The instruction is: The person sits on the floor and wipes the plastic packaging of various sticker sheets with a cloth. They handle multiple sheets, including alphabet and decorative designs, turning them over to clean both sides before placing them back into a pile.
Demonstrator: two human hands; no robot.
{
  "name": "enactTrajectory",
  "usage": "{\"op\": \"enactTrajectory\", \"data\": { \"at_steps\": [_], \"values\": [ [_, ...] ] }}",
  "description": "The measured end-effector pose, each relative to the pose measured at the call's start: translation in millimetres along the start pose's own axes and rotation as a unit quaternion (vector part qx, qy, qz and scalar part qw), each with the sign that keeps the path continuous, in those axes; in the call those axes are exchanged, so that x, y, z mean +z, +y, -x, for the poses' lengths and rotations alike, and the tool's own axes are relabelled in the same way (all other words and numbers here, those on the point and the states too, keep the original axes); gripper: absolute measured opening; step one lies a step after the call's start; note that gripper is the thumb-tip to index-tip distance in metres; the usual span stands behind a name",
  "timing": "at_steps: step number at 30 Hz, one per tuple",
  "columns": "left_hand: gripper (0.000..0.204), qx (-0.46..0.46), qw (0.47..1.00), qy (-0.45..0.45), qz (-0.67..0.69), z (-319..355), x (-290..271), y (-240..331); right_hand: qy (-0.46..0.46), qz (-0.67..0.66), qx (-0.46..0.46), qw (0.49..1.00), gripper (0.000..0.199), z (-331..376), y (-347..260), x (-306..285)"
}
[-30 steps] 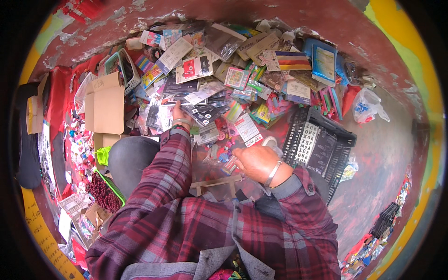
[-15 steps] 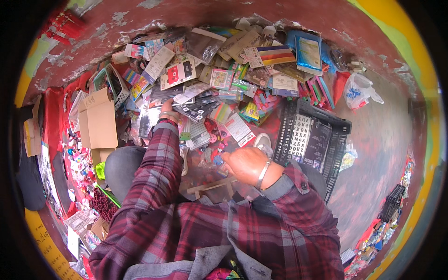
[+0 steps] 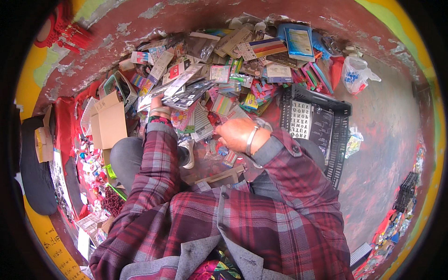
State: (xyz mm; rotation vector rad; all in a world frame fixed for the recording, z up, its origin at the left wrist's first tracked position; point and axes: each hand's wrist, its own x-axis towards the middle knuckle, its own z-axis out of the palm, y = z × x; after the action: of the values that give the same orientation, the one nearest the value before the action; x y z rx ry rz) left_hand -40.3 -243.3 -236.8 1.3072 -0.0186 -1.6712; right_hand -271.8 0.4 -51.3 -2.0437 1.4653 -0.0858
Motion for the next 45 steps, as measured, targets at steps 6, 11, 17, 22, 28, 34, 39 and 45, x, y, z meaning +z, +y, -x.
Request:
{"op": "enactTrajectory", "data": {
  "at_steps": [6,11,17,22,28,34,39,45],
  "values": [
    [0.032,-0.019,0.997,-0.069,-0.002,13.5,-8.4,28.1,-0.013,0.026,0.003,1.000,0.022,0.7,4.9,3.3],
    [0.036,-0.009,0.992,-0.126,0.007,68.1,7.2,39.1,-0.038,0.034,0.009,0.999,0.023,6.5,-0.6,5.0],
    [0.035,-0.012,0.986,-0.168,-0.020,83.1,10.5,67.6,-0.044,0.051,0.011,0.998,0.026,4.1,0.1,9.1],
    [0.038,0.016,0.983,-0.181,-0.042,126.1,33.8,86.2,-0.042,0.048,0.015,0.998,0.026,4.6,2.4,12.7],
    [0.034,0.062,0.969,-0.212,-0.106,141.3,59.3,102.9,-0.025,0.054,0.026,0.998,0.022,9.9,-2.4,10.9],
    [0.013,0.263,0.881,-0.153,-0.363,134.1,82.0,88.6,-0.044,0.069,0.010,0.997,0.022,16.1,-2.9,8.5],
    [0.027,0.497,0.624,-0.104,-0.594,39.8,84.6,75.9,-0.046,0.067,0.000,0.997,0.019,12.3,-18.7,4.2],
    [0.065,0.528,0.509,-0.141,-0.665,86.3,128.5,-93.1,-0.035,0.059,-0.014,0.998,0.017,8.2,-16.4,13.1]
  ]
}}
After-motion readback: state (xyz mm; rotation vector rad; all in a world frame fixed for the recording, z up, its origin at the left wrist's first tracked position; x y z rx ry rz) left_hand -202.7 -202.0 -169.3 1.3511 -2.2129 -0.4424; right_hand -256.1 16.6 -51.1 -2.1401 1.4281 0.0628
